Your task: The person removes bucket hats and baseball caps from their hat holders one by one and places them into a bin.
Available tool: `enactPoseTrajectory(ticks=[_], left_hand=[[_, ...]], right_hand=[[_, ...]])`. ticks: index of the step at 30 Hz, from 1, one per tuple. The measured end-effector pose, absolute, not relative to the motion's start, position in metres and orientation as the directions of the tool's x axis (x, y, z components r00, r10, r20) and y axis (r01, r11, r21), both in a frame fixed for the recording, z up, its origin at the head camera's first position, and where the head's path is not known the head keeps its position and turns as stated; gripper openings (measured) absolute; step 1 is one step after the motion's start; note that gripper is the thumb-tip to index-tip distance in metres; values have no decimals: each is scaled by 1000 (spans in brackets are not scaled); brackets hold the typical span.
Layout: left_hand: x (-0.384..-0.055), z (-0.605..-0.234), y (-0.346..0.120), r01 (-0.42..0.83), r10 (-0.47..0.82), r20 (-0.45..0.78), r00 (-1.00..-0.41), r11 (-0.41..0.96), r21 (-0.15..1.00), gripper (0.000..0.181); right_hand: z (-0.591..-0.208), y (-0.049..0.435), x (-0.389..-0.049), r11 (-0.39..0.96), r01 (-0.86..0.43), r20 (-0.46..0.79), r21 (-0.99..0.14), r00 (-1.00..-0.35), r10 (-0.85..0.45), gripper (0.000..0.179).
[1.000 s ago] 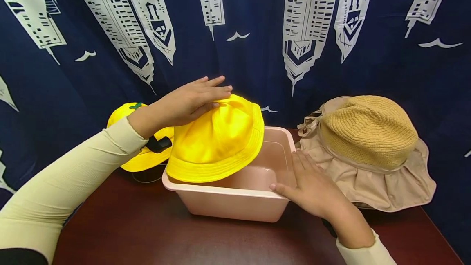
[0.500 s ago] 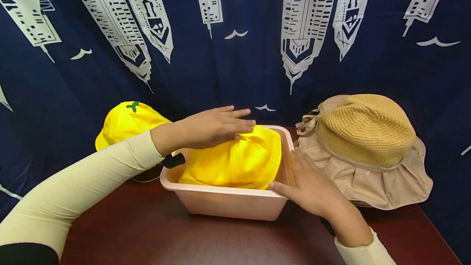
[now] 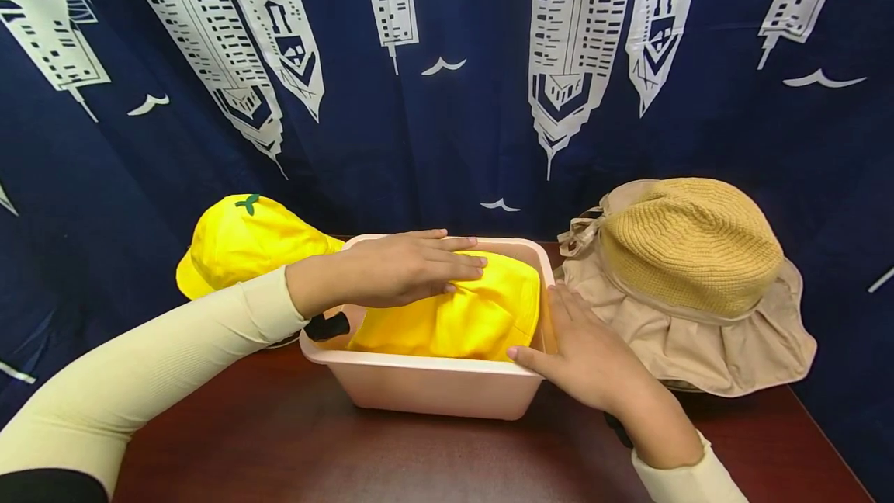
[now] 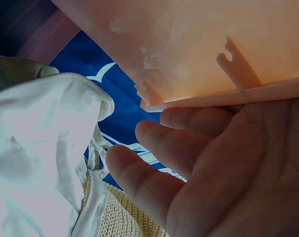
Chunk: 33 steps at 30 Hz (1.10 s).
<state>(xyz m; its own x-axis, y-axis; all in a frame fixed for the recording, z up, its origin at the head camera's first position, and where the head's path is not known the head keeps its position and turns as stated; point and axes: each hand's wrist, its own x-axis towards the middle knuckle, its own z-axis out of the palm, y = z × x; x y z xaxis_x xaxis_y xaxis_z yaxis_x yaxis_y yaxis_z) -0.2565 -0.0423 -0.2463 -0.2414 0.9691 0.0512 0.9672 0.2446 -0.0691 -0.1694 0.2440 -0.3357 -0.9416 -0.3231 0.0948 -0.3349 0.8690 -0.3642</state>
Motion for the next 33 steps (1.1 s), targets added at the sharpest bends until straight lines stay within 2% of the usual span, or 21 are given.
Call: enactPoseTrajectory(ticks=[6,12,18,26,33], left_hand=[[-265,-259,-42,970,970,30,-242,243,-30,44],[-278,-282,-34,971,970,-52,-236,238,21,43],[-283,-297,-30,979,976,-75,-203,201,-29,42],[-288,-298,-32,958,956,-71,-284,280,-57,48],[-289,-284,-44,948,952,5,-306,305,-91,52]], right_hand=[[-334,244,-171,871,-345,106,-350,-938,-329,105],[-337,244,-170,863,-355,126,-359,-935,-332,104],[-338,243,-169,864,-362,142,-349,-932,-333,103],[-338,242,-169,860,-373,155,-348,-928,-340,102],[-338,242,-169,860,-371,156,-350,-929,-337,102]])
